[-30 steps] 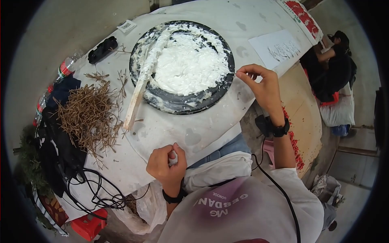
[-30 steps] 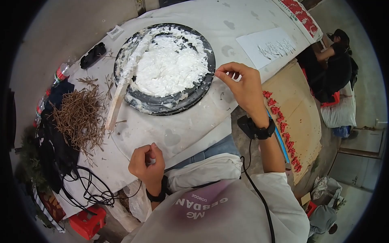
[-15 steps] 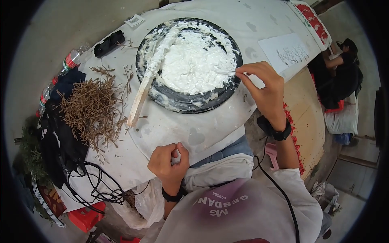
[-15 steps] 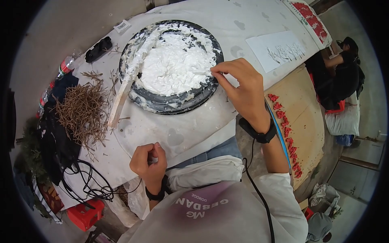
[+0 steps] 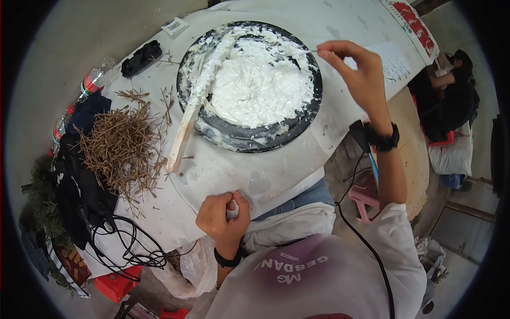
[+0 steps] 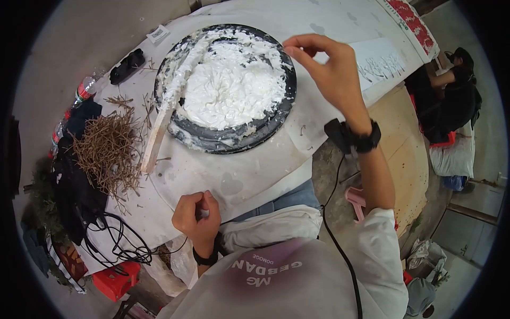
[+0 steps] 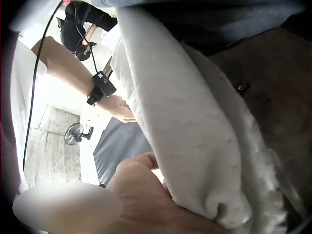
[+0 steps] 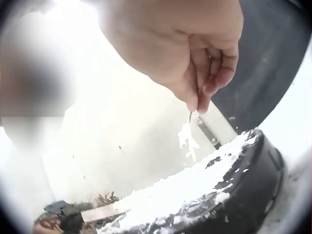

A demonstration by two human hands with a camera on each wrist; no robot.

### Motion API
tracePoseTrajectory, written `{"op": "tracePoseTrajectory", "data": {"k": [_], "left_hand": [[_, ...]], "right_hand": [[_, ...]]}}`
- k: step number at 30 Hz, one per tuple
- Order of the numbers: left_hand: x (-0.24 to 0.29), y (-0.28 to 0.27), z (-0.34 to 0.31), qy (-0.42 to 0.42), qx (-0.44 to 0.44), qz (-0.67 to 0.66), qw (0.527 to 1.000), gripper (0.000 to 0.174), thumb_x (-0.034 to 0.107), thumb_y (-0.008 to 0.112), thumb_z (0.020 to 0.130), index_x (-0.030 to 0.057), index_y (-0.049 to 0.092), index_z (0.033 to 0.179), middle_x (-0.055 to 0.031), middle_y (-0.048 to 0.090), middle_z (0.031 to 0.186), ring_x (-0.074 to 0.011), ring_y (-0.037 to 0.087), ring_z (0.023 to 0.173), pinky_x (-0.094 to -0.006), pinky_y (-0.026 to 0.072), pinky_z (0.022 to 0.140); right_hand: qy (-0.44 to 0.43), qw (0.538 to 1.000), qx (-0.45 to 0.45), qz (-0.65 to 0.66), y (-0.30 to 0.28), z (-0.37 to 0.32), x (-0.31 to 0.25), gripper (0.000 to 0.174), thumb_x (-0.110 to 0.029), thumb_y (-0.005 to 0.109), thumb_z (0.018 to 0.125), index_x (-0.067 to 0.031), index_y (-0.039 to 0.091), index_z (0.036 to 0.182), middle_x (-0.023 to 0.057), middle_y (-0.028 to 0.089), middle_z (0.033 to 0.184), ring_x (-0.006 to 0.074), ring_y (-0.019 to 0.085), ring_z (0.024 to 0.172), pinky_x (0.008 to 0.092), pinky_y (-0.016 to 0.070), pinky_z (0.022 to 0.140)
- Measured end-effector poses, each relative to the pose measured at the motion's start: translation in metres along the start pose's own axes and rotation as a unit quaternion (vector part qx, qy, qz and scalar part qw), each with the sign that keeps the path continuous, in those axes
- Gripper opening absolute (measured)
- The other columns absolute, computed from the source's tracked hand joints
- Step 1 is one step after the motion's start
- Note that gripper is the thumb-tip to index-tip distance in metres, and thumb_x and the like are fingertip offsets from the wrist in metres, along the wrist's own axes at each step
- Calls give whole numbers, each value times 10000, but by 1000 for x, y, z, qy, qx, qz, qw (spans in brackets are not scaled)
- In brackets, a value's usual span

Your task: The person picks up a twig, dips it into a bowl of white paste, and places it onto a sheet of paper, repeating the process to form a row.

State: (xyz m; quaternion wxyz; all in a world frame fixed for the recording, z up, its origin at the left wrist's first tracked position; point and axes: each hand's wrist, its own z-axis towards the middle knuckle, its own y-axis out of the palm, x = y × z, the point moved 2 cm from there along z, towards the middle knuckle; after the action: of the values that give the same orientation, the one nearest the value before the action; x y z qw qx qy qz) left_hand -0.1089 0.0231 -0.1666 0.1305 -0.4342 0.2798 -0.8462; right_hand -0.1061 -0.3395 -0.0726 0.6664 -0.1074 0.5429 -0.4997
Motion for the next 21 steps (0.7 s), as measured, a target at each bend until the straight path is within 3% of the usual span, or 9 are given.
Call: {"op": "tracePoseTrajectory", "data": {"k": [5, 9, 14, 18, 21], "left_hand": [[2, -2, 2, -21, -2, -2, 1000, 164, -31, 768, 825, 47, 629, 788, -22, 563, 618, -140, 484, 463, -285, 346, 446], [2, -1, 2, -30, -2, 6, 1000, 165, -35, 764, 824, 48, 626, 786, -24, 563, 622, -144, 493, 463, -288, 352, 445], [4, -1, 4, -23, -14, 11, 1000, 164, -34, 762, 823, 47, 624, 787, -25, 559, 623, -146, 500, 464, -290, 355, 445], [4, -2, 4, -26, -22, 12, 999, 168, -31, 762, 824, 48, 620, 782, -25, 554, 622, -147, 500, 465, -291, 355, 445], [4, -1, 4, -26, -16, 10, 999, 171, -29, 764, 822, 49, 619, 775, -26, 554, 622, -150, 501, 465, -294, 356, 445]], "right_hand": [[28, 986, -132, 101, 25, 55, 38, 259, -240, 760, 1004, -13, 801, 1122, 41, 797, 1061, 124, 703, 962, 285, 546, 918], [34, 982, -132, 129, 33, 72, 44, 267, -236, 762, 1006, -18, 800, 1154, 50, 796, 1049, 132, 720, 1003, 270, 542, 962], [32, 988, -121, 91, 40, 86, 44, 269, -242, 761, 1007, -25, 802, 1162, 53, 796, 1046, 139, 726, 1012, 273, 544, 971], [32, 978, -168, 122, 50, 99, 46, 268, -248, 759, 1009, -31, 806, 1157, 55, 799, 1061, 141, 728, 1010, 276, 546, 971], [0, 975, -219, 28, 57, 111, 49, 269, -254, 761, 1005, -37, 810, 1156, 55, 801, 1066, 138, 727, 1013, 277, 547, 973]]}}
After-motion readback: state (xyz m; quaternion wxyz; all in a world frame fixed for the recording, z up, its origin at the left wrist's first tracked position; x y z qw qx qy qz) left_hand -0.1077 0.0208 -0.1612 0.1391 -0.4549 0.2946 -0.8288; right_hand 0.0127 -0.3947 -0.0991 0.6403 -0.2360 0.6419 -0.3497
